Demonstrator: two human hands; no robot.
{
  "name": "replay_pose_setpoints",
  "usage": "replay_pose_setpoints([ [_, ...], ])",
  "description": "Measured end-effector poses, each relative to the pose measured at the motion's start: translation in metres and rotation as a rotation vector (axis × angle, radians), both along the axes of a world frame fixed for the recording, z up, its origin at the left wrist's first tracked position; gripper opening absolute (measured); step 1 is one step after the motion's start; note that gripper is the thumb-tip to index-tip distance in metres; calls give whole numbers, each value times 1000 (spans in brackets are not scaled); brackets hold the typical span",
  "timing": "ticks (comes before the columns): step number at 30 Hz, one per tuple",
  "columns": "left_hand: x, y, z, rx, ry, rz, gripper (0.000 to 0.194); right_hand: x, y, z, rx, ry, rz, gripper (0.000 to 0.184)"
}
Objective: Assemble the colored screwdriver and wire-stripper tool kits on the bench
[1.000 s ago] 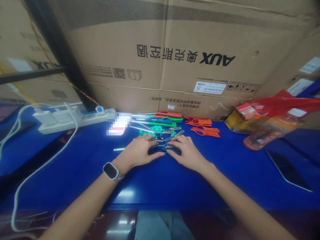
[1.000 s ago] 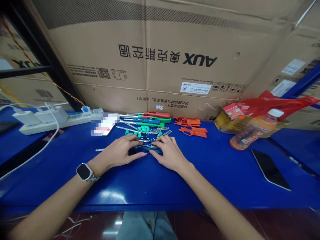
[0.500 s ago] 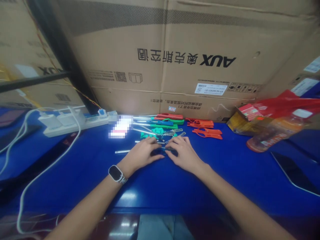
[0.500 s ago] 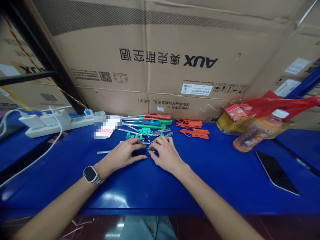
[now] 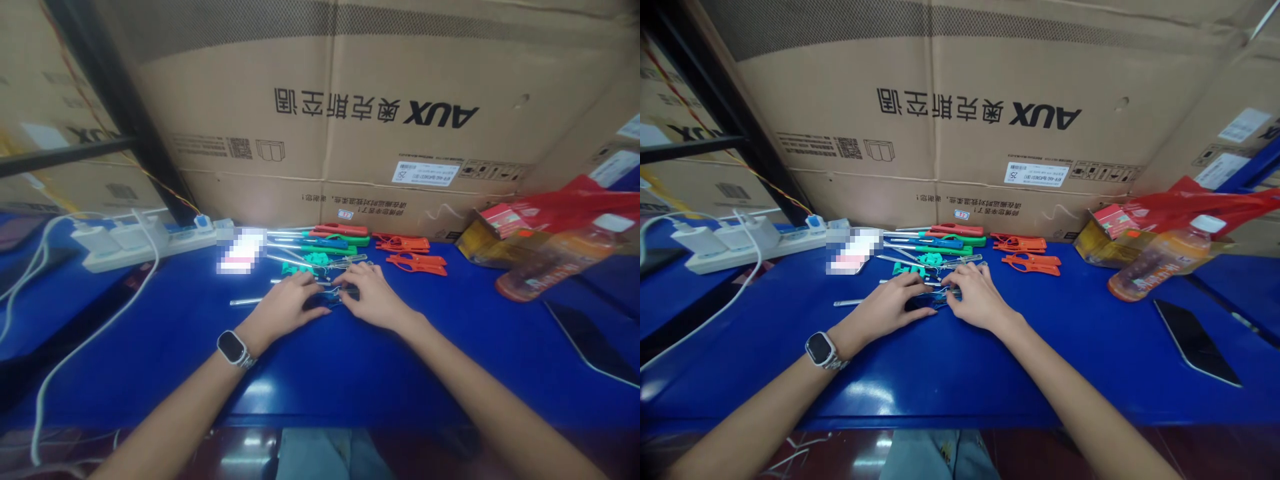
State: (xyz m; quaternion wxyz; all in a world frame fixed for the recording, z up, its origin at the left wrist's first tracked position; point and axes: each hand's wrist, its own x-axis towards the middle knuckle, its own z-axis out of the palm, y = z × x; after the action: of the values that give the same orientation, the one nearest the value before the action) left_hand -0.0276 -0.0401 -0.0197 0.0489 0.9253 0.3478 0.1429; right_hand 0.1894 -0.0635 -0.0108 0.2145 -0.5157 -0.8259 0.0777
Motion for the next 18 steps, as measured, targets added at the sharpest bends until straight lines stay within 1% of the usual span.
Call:
replay_pose_setpoints([
  [5,1,-1,1,-5,6,11,42,2,6,2,-56,137,35,18],
  [8,0,-1,0,5,-3,15,41,2,3,1,-50,202,41,17],
  [11,0,-1,-1,1,-7,14,41,3,-5,-4,-16,191,36,15],
  [15,1,-2,-2,-9,-45,-9,43,5,-15,-13,19,146,43,17],
  [18,5,-1,-2,1,-104,-44,30,6,-17,-15,17,159,44,19],
])
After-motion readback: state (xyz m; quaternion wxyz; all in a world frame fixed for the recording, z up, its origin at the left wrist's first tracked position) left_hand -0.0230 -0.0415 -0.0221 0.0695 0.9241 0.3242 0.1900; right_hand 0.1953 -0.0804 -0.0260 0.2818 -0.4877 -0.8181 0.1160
